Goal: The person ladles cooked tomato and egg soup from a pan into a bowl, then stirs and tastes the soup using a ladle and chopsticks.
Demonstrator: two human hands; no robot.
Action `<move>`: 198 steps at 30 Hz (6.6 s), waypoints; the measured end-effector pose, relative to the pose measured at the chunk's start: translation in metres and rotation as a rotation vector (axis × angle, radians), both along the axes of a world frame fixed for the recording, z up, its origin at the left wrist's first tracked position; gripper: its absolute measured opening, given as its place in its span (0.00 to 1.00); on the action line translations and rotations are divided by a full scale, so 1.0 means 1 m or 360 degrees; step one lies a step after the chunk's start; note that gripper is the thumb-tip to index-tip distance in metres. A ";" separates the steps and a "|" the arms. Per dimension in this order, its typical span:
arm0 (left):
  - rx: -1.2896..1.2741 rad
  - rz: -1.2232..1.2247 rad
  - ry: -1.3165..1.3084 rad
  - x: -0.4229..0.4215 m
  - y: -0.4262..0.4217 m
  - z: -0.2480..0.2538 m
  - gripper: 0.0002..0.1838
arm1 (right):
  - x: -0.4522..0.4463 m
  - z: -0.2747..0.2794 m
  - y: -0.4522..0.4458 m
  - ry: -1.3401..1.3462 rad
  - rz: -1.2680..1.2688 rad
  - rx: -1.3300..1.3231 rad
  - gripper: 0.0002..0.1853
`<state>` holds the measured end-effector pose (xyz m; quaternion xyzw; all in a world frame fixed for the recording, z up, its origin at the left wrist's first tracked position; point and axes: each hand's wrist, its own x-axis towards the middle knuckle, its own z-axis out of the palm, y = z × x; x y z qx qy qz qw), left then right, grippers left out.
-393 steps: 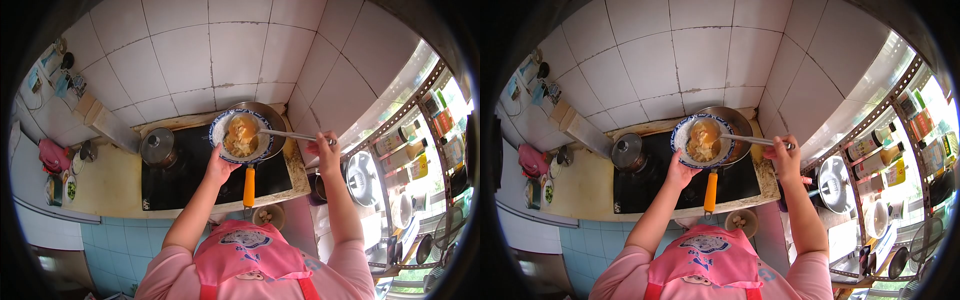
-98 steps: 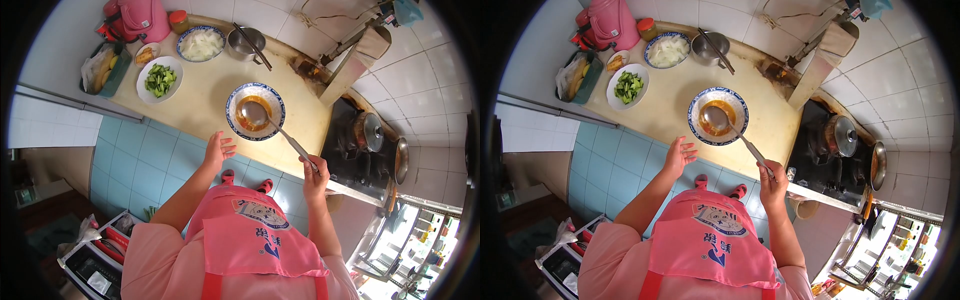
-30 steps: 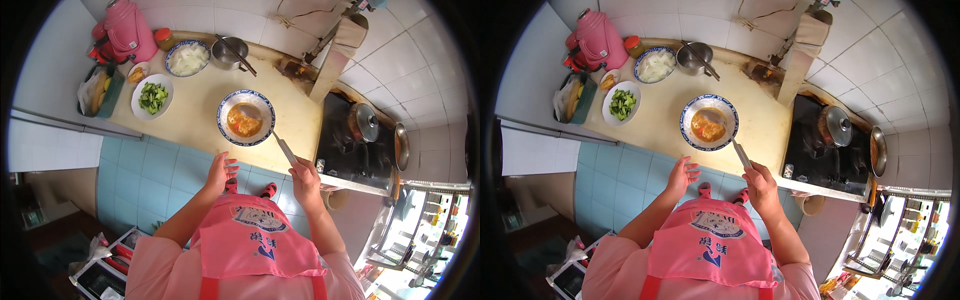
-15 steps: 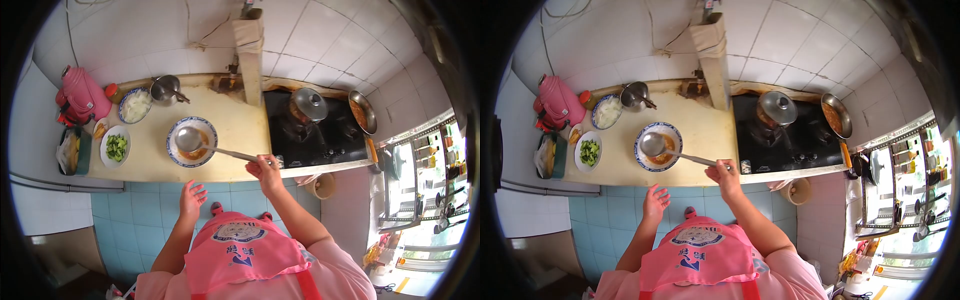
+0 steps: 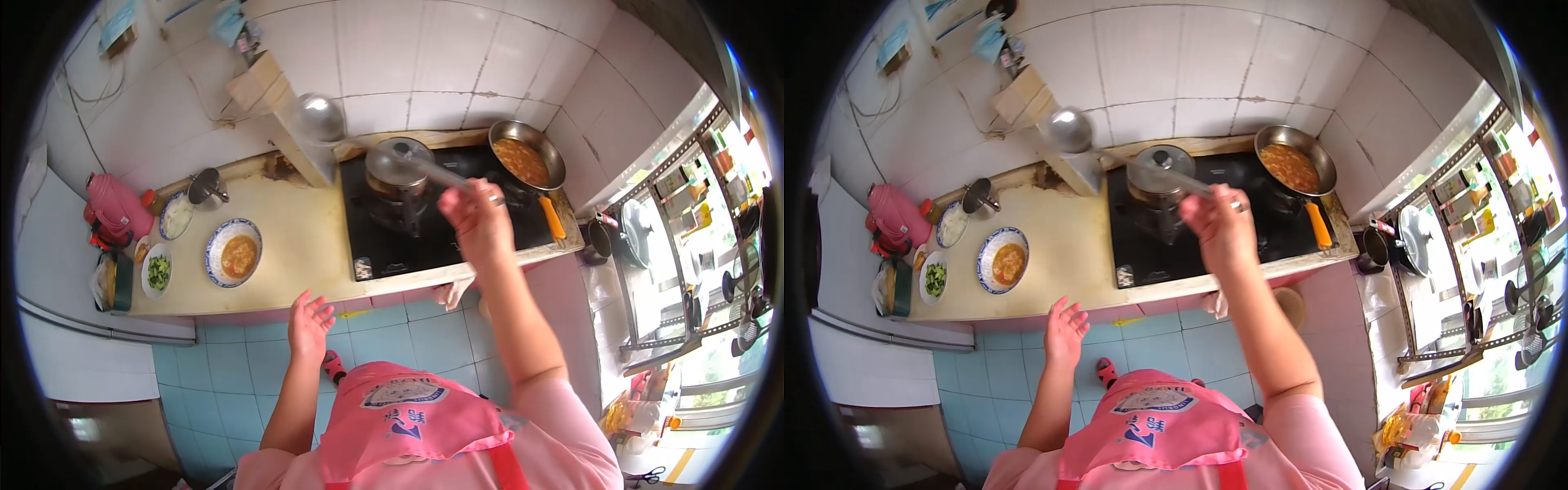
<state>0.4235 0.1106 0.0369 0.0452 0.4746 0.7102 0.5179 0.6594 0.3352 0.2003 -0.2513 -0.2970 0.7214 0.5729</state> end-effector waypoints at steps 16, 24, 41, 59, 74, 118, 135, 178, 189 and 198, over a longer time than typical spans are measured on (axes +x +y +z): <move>-0.0190 -0.0562 0.2865 0.077 0.366 0.076 0.21 | 0.337 -0.042 0.173 -0.0450 -0.0896 -0.0055 0.09; -0.0412 -0.0869 0.3198 0.077 0.433 0.055 0.19 | 0.355 -0.071 0.198 -0.0396 -0.0877 -0.0211 0.10; -0.0576 -0.0723 0.3058 0.073 0.449 0.033 0.15 | 0.406 -0.086 0.243 -0.0482 -0.0634 -0.0235 0.10; -0.0662 -0.1364 0.0473 0.366 0.413 0.031 0.26 | 0.452 -0.087 0.264 -0.0464 -0.0673 -0.0193 0.08; -0.0398 -0.0962 -0.0657 0.477 0.417 0.037 0.15 | 0.480 -0.079 0.261 -0.0402 -0.0663 -0.0109 0.07; -0.0112 -0.0333 -0.0501 0.235 -0.207 0.134 0.11 | 0.096 -0.008 -0.126 -0.0920 0.0860 0.2279 0.08; -0.0089 0.0476 -0.0599 0.097 -0.328 0.108 0.11 | -0.110 -0.025 -0.203 -0.0660 0.1659 0.2534 0.17; -0.0069 0.0436 -0.0616 -0.255 -0.455 0.080 0.11 | -0.445 -0.049 -0.324 -0.0827 0.1320 0.1358 0.08; -0.0071 0.0427 -0.0597 -0.258 -0.445 0.075 0.12 | -0.476 -0.072 -0.312 -0.0883 0.1318 0.1017 0.13; -0.0129 0.0404 -0.0571 -0.261 -0.441 0.079 0.11 | -0.476 -0.081 -0.319 -0.0891 0.1329 0.0851 0.13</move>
